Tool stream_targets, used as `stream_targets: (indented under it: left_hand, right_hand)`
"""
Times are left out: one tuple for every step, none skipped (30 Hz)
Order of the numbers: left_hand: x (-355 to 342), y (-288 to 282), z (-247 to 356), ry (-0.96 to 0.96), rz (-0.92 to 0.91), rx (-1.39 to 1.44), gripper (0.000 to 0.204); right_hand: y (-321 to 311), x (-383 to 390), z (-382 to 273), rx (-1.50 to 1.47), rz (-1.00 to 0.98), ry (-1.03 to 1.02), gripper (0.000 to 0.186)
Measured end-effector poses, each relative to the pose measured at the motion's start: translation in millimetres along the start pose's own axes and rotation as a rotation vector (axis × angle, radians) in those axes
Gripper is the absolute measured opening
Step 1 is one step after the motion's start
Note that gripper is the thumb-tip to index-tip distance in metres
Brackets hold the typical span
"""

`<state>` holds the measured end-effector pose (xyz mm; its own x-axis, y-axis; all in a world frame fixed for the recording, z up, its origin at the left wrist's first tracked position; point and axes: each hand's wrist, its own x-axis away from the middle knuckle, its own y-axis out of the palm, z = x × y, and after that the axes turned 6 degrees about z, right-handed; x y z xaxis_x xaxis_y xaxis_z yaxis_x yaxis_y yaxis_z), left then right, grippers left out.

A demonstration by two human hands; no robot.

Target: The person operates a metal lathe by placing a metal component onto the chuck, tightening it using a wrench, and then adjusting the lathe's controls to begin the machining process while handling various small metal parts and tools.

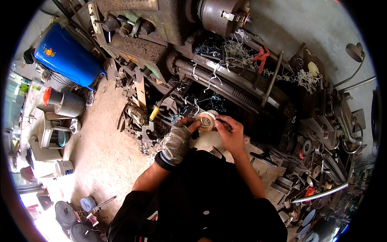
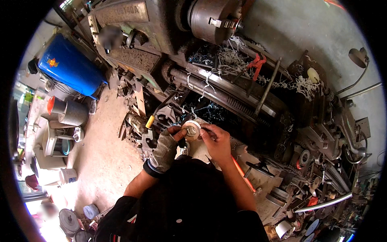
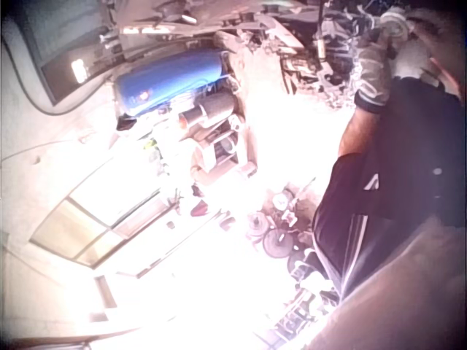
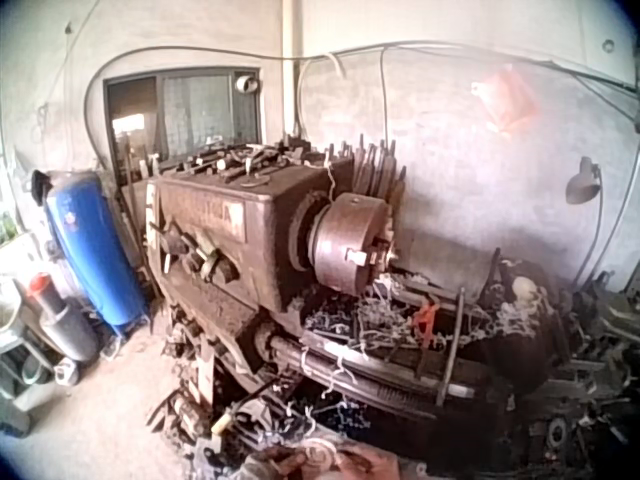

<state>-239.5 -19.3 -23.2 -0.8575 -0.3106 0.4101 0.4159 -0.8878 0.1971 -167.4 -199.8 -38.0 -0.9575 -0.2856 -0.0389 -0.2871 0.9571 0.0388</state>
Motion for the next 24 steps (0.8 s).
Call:
stream_targets:
  left_hand:
    - [-0.4, -0.1, -0.6, -0.010, 0.003, -0.003, 0.024]
    - [-1.0, -0.3, -1.6, -0.021, 0.006, -0.005, 0.025]
    - [-1.3, -0.4, -2.2, -0.031, 0.009, -0.008, 0.025]
    - [-1.1, 0.8, -1.4, -0.026, 0.010, -0.008, 0.025]
    - [-0.3, 2.7, 0.2, -0.020, 0.011, -0.009, 0.024]
    - [0.3, 4.0, 1.8, -0.015, 0.012, -0.009, 0.024]
    - [1.1, 4.4, 3.0, -0.020, 0.016, -0.013, 0.024]
    - [1.7, 4.6, 4.2, -0.025, 0.020, -0.017, 0.024]
    - [1.9, 4.8, 4.6, -0.030, 0.023, -0.021, 0.023]
    - [2.2, 4.7, 4.5, -0.024, 0.027, -0.028, 0.023]
    - [2.3, 4.5, 4.0, -0.019, 0.031, -0.034, 0.023]
    - [2.2, 4.2, 3.4, -0.014, 0.035, -0.041, 0.023]
    - [1.2, 3.6, 2.1, 0.004, 0.025, -0.042, 0.023]
    - [-0.1, 2.6, 0.5, 0.022, 0.017, -0.042, 0.023]
    - [-1.3, 1.9, -1.0, 0.039, 0.008, -0.043, 0.023]
    - [-2.6, 2.1, -2.4, 0.063, 0.013, -0.051, 0.024]
    - [-3.9, 2.7, -3.7, 0.087, 0.017, -0.060, 0.024]
    - [-4.7, 3.4, -4.1, 0.111, 0.022, -0.069, 0.025]
    - [-4.5, 3.7, -3.8, 0.096, 0.021, -0.071, 0.025]
    - [-4.1, 4.0, -2.9, 0.080, 0.019, -0.074, 0.025]
    - [-4.0, 4.2, -2.5, 0.064, 0.017, -0.076, 0.026]
    - [-3.5, 3.6, -3.0, 0.059, 0.017, -0.081, 0.026]
    - [-3.0, 2.8, -3.4, 0.054, 0.016, -0.087, 0.026]
    - [-2.6, 2.1, -3.8, 0.048, 0.015, -0.092, 0.026]
  right_hand:
    - [-0.5, -0.3, 0.6, -0.016, -0.002, 0.007, 0.020]
    - [-1.0, -0.3, 1.2, -0.033, -0.003, 0.014, 0.021]
    - [-2.3, -0.3, 2.0, -0.051, -0.015, 0.029, 0.021]
    - [-4.4, -0.5, 2.9, -0.068, -0.026, 0.044, 0.021]
    - [-5.7, -0.5, 3.3, -0.086, -0.037, 0.059, 0.021]
    - [-5.8, -1.2, 2.5, -0.082, -0.039, 0.046, 0.022]
    - [-5.4, -2.3, 0.7, -0.078, -0.043, 0.033, 0.024]
    - [-5.1, -2.8, -1.5, -0.074, -0.046, 0.020, 0.026]
    - [-4.9, -2.4, -5.6, -0.080, -0.035, 0.045, 0.026]
    - [-4.4, -2.5, -11.2, -0.088, -0.028, 0.070, 0.027]
    - [-4.1, -2.7, -14.4, -0.096, -0.021, 0.096, 0.028]
    - [-4.1, -3.2, -14.8, -0.095, -0.030, 0.109, 0.028]
    - [-4.9, -3.2, -15.5, -0.090, -0.033, 0.119, 0.028]
    - [-5.9, -3.3, -15.9, -0.086, -0.037, 0.130, 0.028]
    - [-7.7, -3.5, -12.1, -0.091, -0.057, 0.118, 0.028]
    - [-9.6, -3.9, -5.7, -0.096, -0.075, 0.105, 0.027]
    - [-10.7, -3.9, -1.2, -0.102, -0.093, 0.093, 0.027]
    - [-11.3, -3.3, 1.9, -0.104, -0.089, 0.094, 0.027]
    - [-10.7, -2.6, 3.2, -0.107, -0.086, 0.096, 0.027]
    - [-10.3, -2.4, 4.1, -0.109, -0.083, 0.098, 0.027]
    - [-10.7, -2.8, 4.7, -0.081, -0.085, 0.094, 0.027]
    - [-11.2, -2.8, 5.4, -0.053, -0.089, 0.092, 0.026]
    - [-11.4, -2.7, 6.0, -0.026, -0.093, 0.089, 0.026]
    - [-10.5, -2.4, 5.8, -0.022, -0.090, 0.092, 0.026]
